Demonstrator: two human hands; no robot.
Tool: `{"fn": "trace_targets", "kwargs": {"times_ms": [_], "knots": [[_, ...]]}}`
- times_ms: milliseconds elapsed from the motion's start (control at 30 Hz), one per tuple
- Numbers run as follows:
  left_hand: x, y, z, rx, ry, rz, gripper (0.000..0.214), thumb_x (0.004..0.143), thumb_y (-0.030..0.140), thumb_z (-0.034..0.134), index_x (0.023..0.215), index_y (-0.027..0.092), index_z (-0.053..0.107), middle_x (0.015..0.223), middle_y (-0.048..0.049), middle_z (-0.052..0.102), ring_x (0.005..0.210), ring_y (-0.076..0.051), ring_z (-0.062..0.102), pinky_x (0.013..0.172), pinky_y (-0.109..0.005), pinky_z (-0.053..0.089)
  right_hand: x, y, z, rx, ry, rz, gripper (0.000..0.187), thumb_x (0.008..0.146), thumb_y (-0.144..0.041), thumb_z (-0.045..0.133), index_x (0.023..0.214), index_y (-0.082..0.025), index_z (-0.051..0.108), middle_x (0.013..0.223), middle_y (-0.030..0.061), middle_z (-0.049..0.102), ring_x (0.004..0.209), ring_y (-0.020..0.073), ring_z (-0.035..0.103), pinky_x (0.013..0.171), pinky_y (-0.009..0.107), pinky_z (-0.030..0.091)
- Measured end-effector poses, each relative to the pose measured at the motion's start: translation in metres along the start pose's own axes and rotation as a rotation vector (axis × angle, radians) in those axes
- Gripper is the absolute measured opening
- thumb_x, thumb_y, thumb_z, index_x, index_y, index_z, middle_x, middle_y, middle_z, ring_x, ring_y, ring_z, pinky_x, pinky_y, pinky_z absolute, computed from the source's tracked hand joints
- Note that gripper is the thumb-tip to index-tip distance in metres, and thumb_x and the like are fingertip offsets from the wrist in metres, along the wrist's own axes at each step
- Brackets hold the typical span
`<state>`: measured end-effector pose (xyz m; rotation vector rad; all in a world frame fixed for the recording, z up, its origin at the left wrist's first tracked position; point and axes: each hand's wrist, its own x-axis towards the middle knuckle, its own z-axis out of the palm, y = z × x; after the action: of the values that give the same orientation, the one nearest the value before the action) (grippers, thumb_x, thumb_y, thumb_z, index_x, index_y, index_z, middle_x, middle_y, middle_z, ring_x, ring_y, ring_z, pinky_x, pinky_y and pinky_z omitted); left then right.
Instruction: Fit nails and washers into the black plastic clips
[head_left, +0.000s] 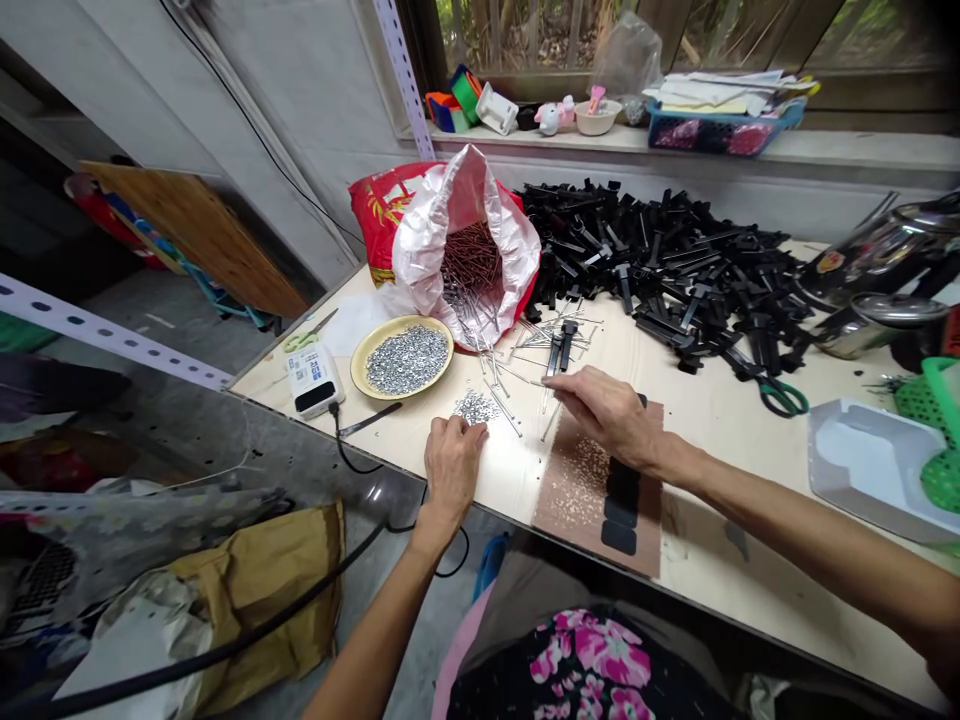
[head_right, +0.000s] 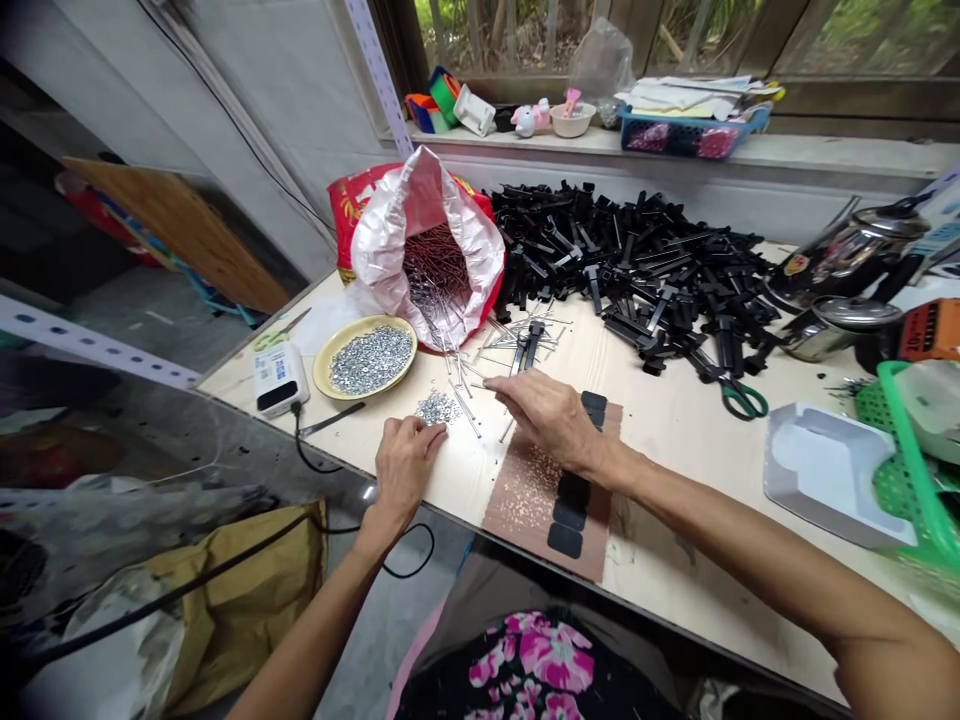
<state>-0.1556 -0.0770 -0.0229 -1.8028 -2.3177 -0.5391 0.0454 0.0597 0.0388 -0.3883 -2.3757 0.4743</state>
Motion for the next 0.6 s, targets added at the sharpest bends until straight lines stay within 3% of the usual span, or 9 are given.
{"fn": "trace_targets", "kwargs": {"times_ms": [233,367,467,600], "knots": [[0.010,0.006,0.004,0.110,-0.067,0.081,0.020,0.088,0.019,0.046,0.083,0.020,0.065,0.083,-0.0122,0.059,0.085,-0.028,0.046,0.067,-0.038,0.035,-0.027,-0.017,0.002,0.022,-0.068,0.146,0.025,0.095,-0.021,0.043,0.112,-0.016,0.060,0.097,0.0092,0.062,0.086,0.0170,0.061,0.076,0.032,0.052],[0.014,0.010,0.005,0.040,-0.026,0.005,0.021,0.088,0.019,0.044,0.080,0.016,0.063,0.082,-0.0136,0.059,0.085,-0.028,0.049,0.070,-0.039,0.037,-0.030,-0.020,0.010,0.046,-0.088,0.200,0.025,0.095,-0.021,0.044,0.113,-0.015,0.061,0.093,0.0077,0.061,0.083,0.0165,0.060,0.074,0.030,0.051],[0.016,0.013,-0.001,-0.271,0.030,-0.136,0.017,0.087,0.024,0.048,0.082,0.016,0.062,0.083,-0.0108,0.061,0.084,-0.025,0.052,0.075,-0.038,0.039,-0.028,-0.024,0.016,0.059,-0.111,0.222,0.027,0.095,-0.022,0.043,0.114,-0.017,0.061,0.090,0.0064,0.059,0.079,0.0156,0.058,0.071,0.028,0.050],[0.018,0.028,-0.014,-0.990,-0.009,-0.480,0.022,0.083,0.037,0.054,0.085,0.016,0.060,0.077,-0.0040,0.061,0.071,-0.016,0.054,0.069,-0.030,0.043,-0.024,-0.030,0.023,0.059,-0.140,0.231,0.029,0.095,-0.023,0.043,0.118,-0.021,0.061,0.090,0.0057,0.056,0.078,0.0153,0.057,0.068,0.027,0.047]]}}
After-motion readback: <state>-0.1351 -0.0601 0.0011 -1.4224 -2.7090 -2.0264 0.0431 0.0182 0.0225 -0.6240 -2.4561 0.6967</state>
